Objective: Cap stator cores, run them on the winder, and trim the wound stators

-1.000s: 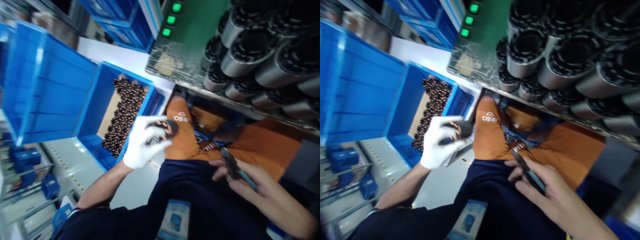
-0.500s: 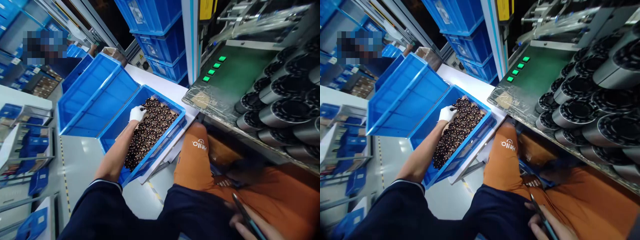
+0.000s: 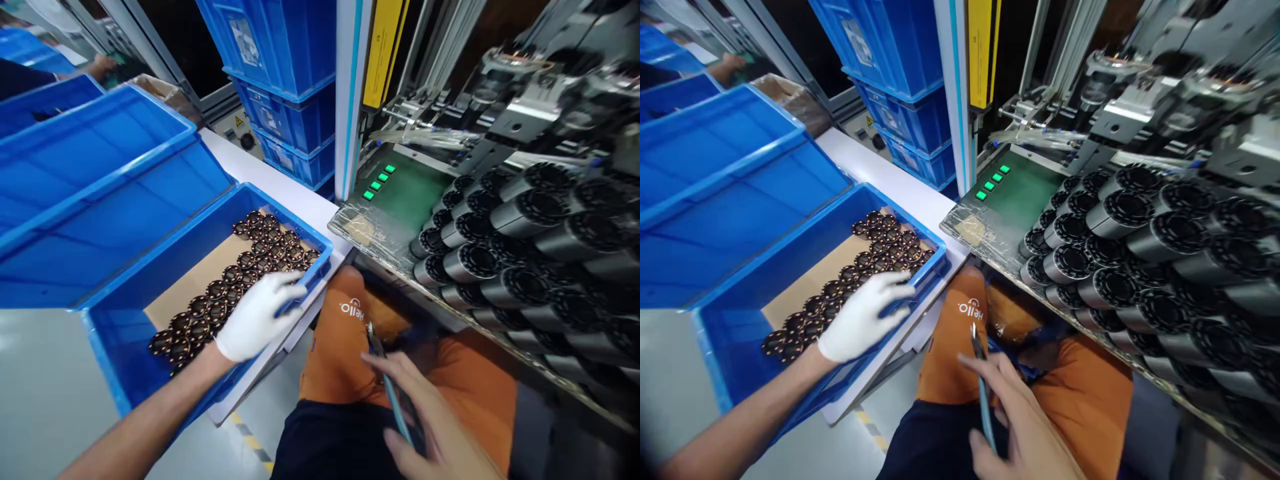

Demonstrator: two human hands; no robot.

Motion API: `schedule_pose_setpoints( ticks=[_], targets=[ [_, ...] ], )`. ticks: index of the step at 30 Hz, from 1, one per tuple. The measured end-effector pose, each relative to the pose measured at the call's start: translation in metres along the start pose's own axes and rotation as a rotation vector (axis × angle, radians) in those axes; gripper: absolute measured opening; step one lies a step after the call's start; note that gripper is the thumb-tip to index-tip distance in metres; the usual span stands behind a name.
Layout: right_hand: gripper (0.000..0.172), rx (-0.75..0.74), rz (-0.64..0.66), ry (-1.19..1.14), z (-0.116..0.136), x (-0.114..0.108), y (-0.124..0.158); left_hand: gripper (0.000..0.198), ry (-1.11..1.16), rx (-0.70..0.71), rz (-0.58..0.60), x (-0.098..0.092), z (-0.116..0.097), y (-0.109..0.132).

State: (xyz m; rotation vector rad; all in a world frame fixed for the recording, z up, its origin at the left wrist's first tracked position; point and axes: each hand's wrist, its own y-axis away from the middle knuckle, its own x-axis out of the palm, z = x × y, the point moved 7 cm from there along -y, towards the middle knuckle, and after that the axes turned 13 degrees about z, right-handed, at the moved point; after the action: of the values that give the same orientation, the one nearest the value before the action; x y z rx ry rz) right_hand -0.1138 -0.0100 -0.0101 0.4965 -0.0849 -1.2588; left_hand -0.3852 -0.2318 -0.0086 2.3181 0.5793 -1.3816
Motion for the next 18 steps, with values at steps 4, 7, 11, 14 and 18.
schedule_pose_setpoints(
  ticks=[4,7,11,14,18],
  targets=[
    [0.075,-0.112,-0.328,0.24,0.088,-0.05,-0.083,0.02,-0.065,0.3,0.086,0.019,-0.046,0.005],
    [0.073,-0.036,-0.724,0.548,0.12,-0.102,-0.136,0.019,-0.004,0.314,0.017,0.01,-0.038,0.004],
    [0.066,0.181,-0.925,0.704,0.118,-0.148,-0.193,0.015,0.017,0.337,0.027,0.007,-0.028,0.01],
    [0.07,0.136,-0.873,0.733,0.121,-0.14,-0.207,0.016,0.009,0.36,0.053,0.009,-0.026,0.015],
    [0.068,-0.094,-0.687,0.802,0.124,-0.097,-0.134,0.02,0.002,0.397,0.084,0.01,-0.031,0.019]
  ],
)
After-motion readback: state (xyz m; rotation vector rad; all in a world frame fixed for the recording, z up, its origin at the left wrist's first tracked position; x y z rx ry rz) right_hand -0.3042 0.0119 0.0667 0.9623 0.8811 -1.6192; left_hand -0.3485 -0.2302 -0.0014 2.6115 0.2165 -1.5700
